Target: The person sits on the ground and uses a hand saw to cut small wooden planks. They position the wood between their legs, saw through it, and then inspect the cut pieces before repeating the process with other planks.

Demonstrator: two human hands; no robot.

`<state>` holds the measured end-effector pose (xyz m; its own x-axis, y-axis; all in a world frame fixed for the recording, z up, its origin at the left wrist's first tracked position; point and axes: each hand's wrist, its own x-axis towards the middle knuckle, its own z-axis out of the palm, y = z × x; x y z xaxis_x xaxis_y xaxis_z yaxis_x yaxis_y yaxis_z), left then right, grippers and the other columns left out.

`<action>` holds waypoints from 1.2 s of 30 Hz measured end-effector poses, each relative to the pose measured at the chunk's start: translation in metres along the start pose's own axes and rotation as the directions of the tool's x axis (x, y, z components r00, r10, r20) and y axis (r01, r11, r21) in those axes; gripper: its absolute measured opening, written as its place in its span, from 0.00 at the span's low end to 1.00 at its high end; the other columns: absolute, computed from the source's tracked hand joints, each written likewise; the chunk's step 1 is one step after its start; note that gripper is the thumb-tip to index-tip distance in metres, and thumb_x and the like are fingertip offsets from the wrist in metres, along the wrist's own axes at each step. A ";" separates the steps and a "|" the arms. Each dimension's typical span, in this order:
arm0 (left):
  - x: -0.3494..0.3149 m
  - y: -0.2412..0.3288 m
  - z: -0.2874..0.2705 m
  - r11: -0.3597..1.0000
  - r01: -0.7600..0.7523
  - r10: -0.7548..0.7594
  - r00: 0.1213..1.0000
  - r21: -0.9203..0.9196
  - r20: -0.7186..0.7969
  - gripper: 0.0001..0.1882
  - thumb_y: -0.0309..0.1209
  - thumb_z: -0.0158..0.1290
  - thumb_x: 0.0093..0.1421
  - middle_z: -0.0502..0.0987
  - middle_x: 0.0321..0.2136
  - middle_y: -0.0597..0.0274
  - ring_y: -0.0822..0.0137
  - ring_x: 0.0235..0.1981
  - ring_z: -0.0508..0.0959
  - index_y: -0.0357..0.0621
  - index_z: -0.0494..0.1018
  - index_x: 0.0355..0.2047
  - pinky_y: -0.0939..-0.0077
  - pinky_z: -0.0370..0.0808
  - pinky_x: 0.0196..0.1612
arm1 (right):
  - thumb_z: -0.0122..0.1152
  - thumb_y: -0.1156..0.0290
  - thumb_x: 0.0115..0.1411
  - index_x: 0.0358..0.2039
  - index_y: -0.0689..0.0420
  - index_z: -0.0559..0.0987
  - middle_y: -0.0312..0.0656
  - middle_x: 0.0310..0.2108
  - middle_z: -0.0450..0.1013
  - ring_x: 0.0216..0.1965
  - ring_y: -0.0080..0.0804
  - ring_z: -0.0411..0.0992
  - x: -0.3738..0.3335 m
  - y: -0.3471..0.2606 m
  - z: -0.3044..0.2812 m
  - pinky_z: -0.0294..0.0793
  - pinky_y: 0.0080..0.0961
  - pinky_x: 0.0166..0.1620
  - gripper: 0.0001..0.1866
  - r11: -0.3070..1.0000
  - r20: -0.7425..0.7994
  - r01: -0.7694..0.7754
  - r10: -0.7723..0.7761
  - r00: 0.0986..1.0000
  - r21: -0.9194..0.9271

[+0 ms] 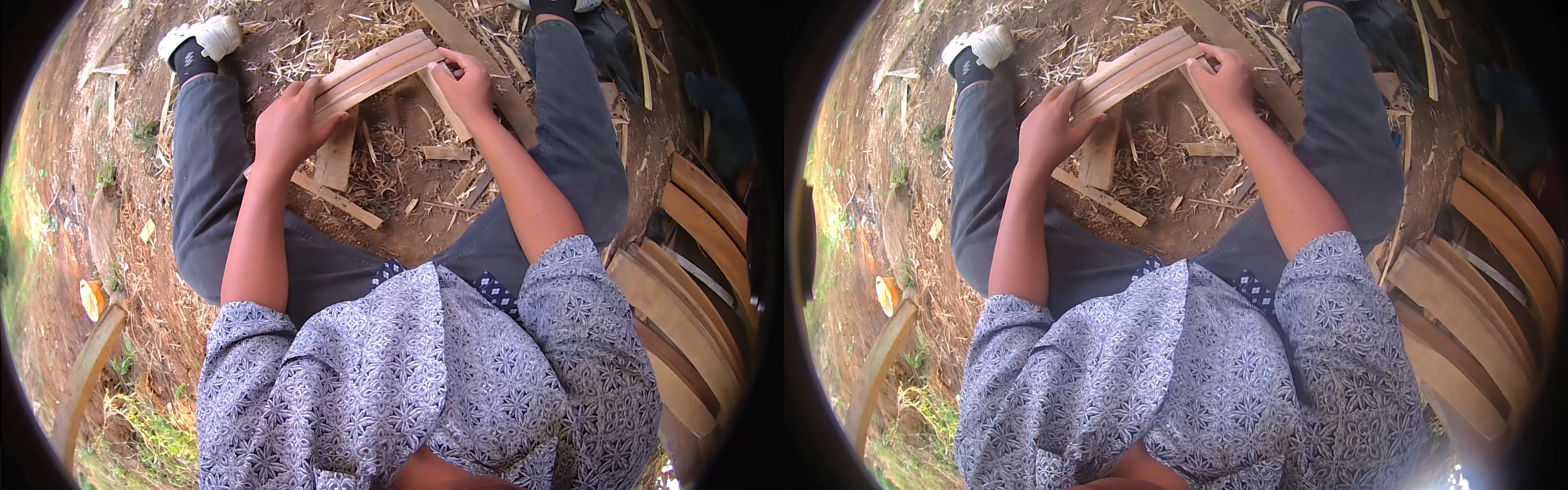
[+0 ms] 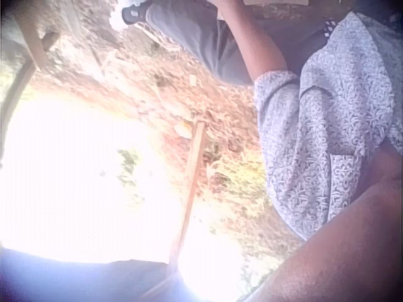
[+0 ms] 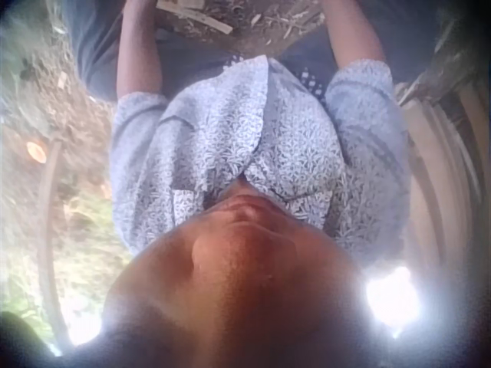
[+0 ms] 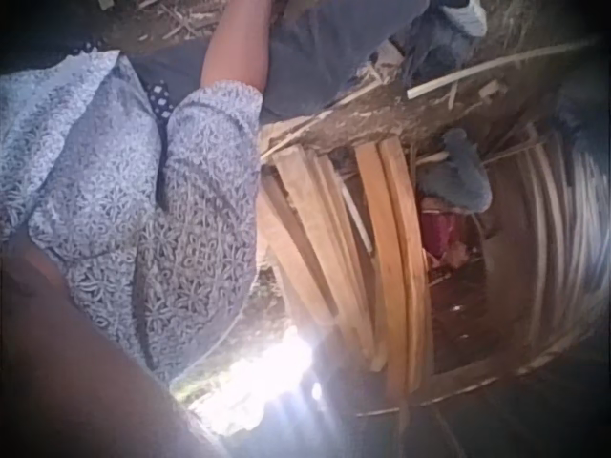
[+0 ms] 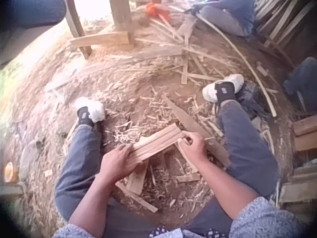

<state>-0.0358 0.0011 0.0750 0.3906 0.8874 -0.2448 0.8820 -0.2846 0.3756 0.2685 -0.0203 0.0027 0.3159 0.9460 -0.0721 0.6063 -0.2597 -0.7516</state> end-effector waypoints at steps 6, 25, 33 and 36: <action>-0.005 0.000 0.008 0.997 -0.068 0.067 0.997 -0.028 -0.043 0.37 0.51 0.60 0.62 0.78 0.47 0.50 0.48 0.45 0.81 0.45 0.67 0.66 0.57 0.78 0.47 | 0.71 0.57 0.56 0.47 0.56 0.86 0.47 0.45 0.80 0.47 0.42 0.80 0.001 0.005 0.004 0.78 0.34 0.52 0.22 0.997 -0.039 0.072 -0.072 0.997 -0.007; -0.007 0.003 0.005 0.997 -0.076 0.079 0.991 -0.033 0.109 0.38 0.50 0.55 0.67 0.73 0.48 0.41 0.41 0.47 0.79 0.40 0.61 0.69 0.52 0.76 0.49 | 0.71 0.52 0.56 0.45 0.55 0.84 0.45 0.42 0.80 0.46 0.42 0.79 -0.002 0.008 0.008 0.77 0.37 0.51 0.23 0.991 -0.076 0.125 -0.128 0.989 -0.040; -0.008 0.005 0.005 0.996 -0.095 0.095 0.992 -0.005 0.087 0.38 0.50 0.55 0.67 0.74 0.47 0.40 0.41 0.48 0.79 0.40 0.61 0.70 0.53 0.77 0.49 | 0.71 0.51 0.56 0.49 0.53 0.85 0.47 0.46 0.80 0.48 0.45 0.79 0.003 0.007 0.002 0.77 0.37 0.52 0.25 0.999 0.021 0.048 -0.047 0.999 -0.017; -0.010 0.001 0.010 0.994 -0.099 0.102 0.992 -0.049 0.070 0.39 0.48 0.55 0.67 0.73 0.47 0.38 0.39 0.48 0.78 0.38 0.59 0.70 0.53 0.76 0.51 | 0.71 0.50 0.56 0.49 0.53 0.85 0.48 0.47 0.80 0.50 0.46 0.78 0.003 0.006 0.004 0.77 0.37 0.54 0.25 0.996 0.007 0.085 -0.085 0.996 -0.030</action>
<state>-0.0366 -0.0117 0.0689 0.4962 0.8262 -0.2667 0.8251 -0.3531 0.4411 0.2702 -0.0178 -0.0046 0.2584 0.9660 -0.0126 0.6524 -0.1841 -0.7352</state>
